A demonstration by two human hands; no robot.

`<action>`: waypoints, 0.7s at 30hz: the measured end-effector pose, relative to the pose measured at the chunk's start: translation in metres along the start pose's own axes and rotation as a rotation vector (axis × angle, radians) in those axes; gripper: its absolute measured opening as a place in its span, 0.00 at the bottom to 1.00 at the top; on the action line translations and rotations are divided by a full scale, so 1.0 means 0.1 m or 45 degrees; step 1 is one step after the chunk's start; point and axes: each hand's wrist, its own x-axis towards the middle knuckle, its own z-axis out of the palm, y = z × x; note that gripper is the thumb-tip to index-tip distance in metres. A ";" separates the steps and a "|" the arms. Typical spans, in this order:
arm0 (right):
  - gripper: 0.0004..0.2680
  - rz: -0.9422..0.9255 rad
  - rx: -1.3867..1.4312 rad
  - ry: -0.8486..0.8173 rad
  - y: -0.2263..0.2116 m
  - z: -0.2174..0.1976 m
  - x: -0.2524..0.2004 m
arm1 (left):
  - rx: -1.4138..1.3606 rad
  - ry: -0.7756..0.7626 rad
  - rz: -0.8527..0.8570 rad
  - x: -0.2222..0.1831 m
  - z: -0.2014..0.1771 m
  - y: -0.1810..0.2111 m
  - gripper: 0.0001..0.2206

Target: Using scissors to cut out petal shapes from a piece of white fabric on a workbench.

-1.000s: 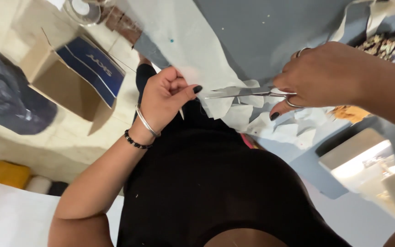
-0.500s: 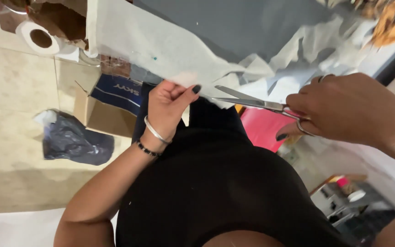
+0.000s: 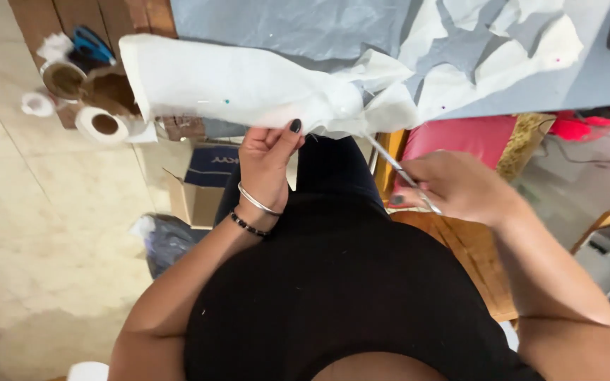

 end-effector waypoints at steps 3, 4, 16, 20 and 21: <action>0.17 -0.074 0.119 0.050 -0.07 0.08 0.20 | 0.043 -0.013 0.004 0.10 -0.09 -0.09 0.12; 0.17 -0.073 0.137 0.067 -0.03 0.14 0.19 | 0.062 -0.030 0.005 0.10 -0.07 -0.05 0.12; 0.15 -0.447 0.795 0.101 -0.11 0.57 0.40 | 0.012 -0.034 -0.052 0.06 -0.03 0.06 0.10; 0.13 -0.463 0.852 0.123 -0.18 0.55 0.40 | -0.003 -0.051 -0.061 0.04 0.00 0.10 0.10; 0.13 -0.469 0.855 0.123 -0.19 0.55 0.41 | 0.003 -0.051 -0.060 0.04 -0.01 0.11 0.11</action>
